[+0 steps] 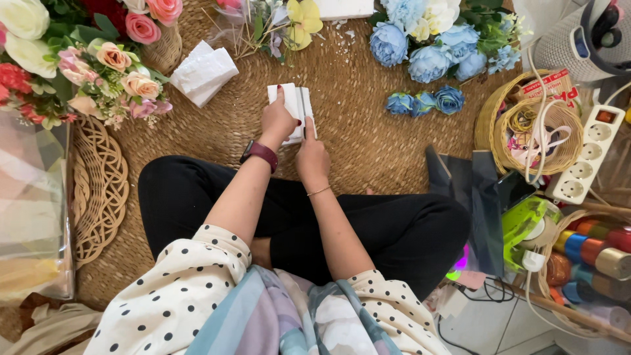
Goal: The person sits on the floor and uses a utility knife to cut white foam blocks into smaller pieces. They repeatedly cut, separate, and stack the foam pieces while surrounded by artificial flowers and craft supplies.
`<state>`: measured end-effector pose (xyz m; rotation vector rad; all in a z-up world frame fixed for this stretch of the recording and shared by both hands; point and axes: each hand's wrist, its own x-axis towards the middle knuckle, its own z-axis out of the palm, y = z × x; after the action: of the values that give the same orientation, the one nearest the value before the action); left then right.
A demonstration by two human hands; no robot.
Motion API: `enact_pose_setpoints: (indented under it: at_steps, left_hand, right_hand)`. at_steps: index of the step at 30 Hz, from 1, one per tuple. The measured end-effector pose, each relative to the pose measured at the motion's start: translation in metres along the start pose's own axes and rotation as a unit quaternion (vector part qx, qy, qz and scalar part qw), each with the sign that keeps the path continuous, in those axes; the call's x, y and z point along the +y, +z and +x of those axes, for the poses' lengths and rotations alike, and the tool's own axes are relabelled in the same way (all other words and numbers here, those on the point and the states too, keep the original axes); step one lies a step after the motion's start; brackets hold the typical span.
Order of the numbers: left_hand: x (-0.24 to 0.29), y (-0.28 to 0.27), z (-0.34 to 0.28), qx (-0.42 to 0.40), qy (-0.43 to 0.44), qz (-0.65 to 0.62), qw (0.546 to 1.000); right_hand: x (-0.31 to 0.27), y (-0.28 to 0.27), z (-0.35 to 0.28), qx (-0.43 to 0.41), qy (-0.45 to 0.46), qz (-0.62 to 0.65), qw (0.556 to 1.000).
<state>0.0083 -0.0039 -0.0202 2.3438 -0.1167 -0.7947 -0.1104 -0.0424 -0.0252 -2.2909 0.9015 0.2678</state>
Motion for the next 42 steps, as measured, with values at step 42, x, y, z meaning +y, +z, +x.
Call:
enact_pose_setpoints:
  at_steps: [42]
  left_hand:
    - [0.001,0.004,0.002,0.035,0.024,0.029,0.999]
  right_hand:
    - [-0.020,-0.028,0.039,-0.070,-0.050,-0.054,0.995]
